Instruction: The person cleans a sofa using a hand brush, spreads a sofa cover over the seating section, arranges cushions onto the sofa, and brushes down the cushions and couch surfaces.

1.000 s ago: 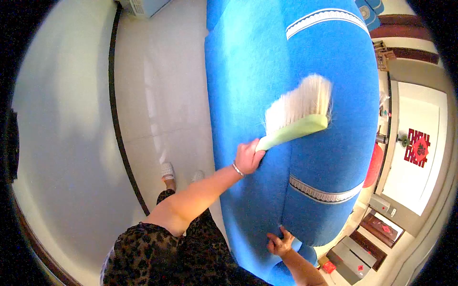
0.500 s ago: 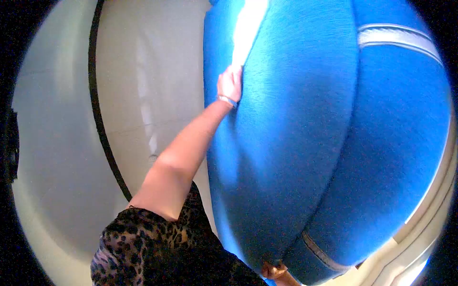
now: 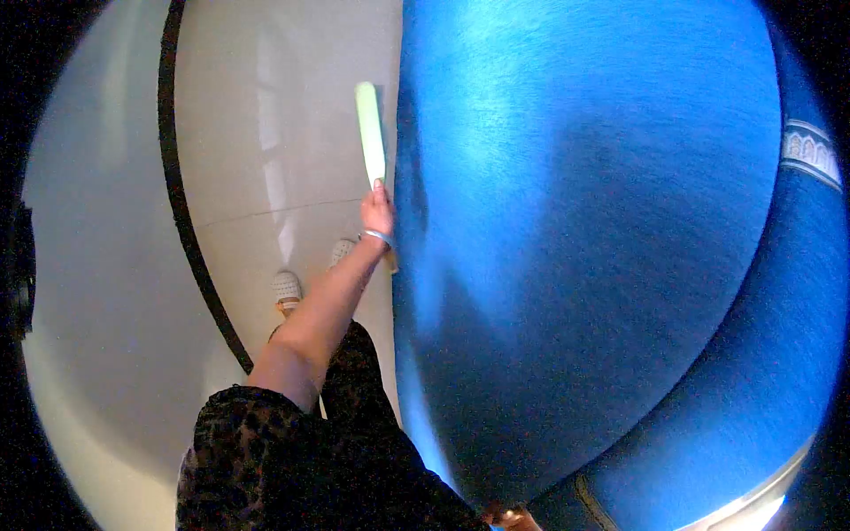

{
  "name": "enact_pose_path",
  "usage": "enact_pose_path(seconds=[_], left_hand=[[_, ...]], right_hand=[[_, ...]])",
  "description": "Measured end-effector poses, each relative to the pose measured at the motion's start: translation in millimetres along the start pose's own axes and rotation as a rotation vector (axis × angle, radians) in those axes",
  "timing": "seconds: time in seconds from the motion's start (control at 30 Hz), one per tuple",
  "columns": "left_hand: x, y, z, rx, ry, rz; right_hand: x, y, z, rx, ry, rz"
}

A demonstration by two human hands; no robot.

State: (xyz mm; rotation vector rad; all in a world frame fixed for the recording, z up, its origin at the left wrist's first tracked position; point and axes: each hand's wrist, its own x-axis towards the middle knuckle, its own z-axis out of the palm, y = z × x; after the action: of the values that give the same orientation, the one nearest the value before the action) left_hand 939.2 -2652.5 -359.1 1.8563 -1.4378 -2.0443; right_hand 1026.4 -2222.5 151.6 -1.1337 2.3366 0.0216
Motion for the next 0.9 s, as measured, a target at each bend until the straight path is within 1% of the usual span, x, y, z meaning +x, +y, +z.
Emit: enact_pose_path(seconds=[0.03,0.07,0.13,0.17,0.23,0.27,0.3,0.37,0.4,0.43,0.47,0.5,0.57,0.6,0.63,0.67,0.7,0.73,0.77,0.8,0.87,0.9], left_hand=[[-20.2,30.2,-1.2,-0.188,0.029,0.062],[-39.9,58.9,-1.6,-0.302,-0.018,0.108],[-46.0,68.2,8.3,0.115,-0.055,0.289],[-43.7,69.7,5.4,0.2,-0.061,0.166],[-21.8,45.0,6.7,0.366,-0.069,-0.071],[-3.3,10.2,10.7,0.3,-0.074,-0.224],[7.4,-11.0,6.1,0.23,-0.083,-0.375],[-55.6,60.9,-53.5,0.332,0.032,-0.155],[-64.9,76.3,-69.5,0.247,-0.002,-0.104],[-78.3,76.9,-66.9,0.168,-0.028,-0.053],[-91.9,80.9,-69.6,0.085,-0.073,-0.012],[-108.0,93.8,-72.5,-0.009,-0.072,0.047],[-146.1,137.5,-85.9,-0.211,-0.067,0.165],[-161.7,149.3,-83.4,-0.243,-0.067,0.245],[-169.8,198.2,-86.2,-0.265,-0.069,0.276],[-172.6,206.1,-74.8,-0.295,-0.064,0.345],[-180.6,217.7,-68.2,-0.289,-0.098,0.331],[-184.2,224.1,-57.4,-0.265,-0.093,0.383],[-193.1,235.7,-50.8,-0.184,-0.072,0.475],[-219.3,264.4,-60.3,-0.143,-0.1,0.542],[-244.6,285.0,-56.2,-0.217,-0.148,0.604],[-252.8,290.0,-52.4,-0.228,-0.135,0.656]], right_hand=[[-0.7,0.6,0.9,0.005,0.005,0.009],[0.7,0.8,1.5,0.011,0.01,0.019],[-2.4,0.2,4.7,0.03,0.022,0.043],[-2.6,-0.1,8.4,0.041,0.031,0.062],[-6.3,-2.1,18.3,0.084,0.048,0.109],[-10.7,-3.5,20.9,0.114,0.046,0.144],[-12.9,-4.7,20.9,0.153,0.032,0.183],[-15.7,-8.2,12.7,0.318,-0.06,0.322],[-13.5,-11.5,6.0,0.417,-0.114,0.413],[-13.0,-5.5,-5.8,0.488,-0.152,0.462],[-4.6,-13.4,-26.3,0.57,-0.199,0.501],[9.3,-27.4,-46.7,0.653,-0.246,0.533],[31.8,-59.6,-91.2,0.837,-0.361,0.594],[43.4,-72.2,-113.5,0.934,-0.417,0.642],[78.1,-95.1,-166.3,1.054,-0.505,0.72],[99.4,-103.3,-192.7,1.126,-0.51,0.746],[117.1,-109.7,-221.7,1.153,-0.473,0.73],[133.9,-112.4,-251.8,1.157,-0.41,0.693],[154.4,-111.1,-275.6,1.105,-0.306,0.58],[175.0,-109.8,-299.6,1.041,-0.201,0.474],[233.1,-111.2,-334.9,0.584,-0.064,0.214],[267.7,-124.8,-347.7,0.433,0.044,0.161]])
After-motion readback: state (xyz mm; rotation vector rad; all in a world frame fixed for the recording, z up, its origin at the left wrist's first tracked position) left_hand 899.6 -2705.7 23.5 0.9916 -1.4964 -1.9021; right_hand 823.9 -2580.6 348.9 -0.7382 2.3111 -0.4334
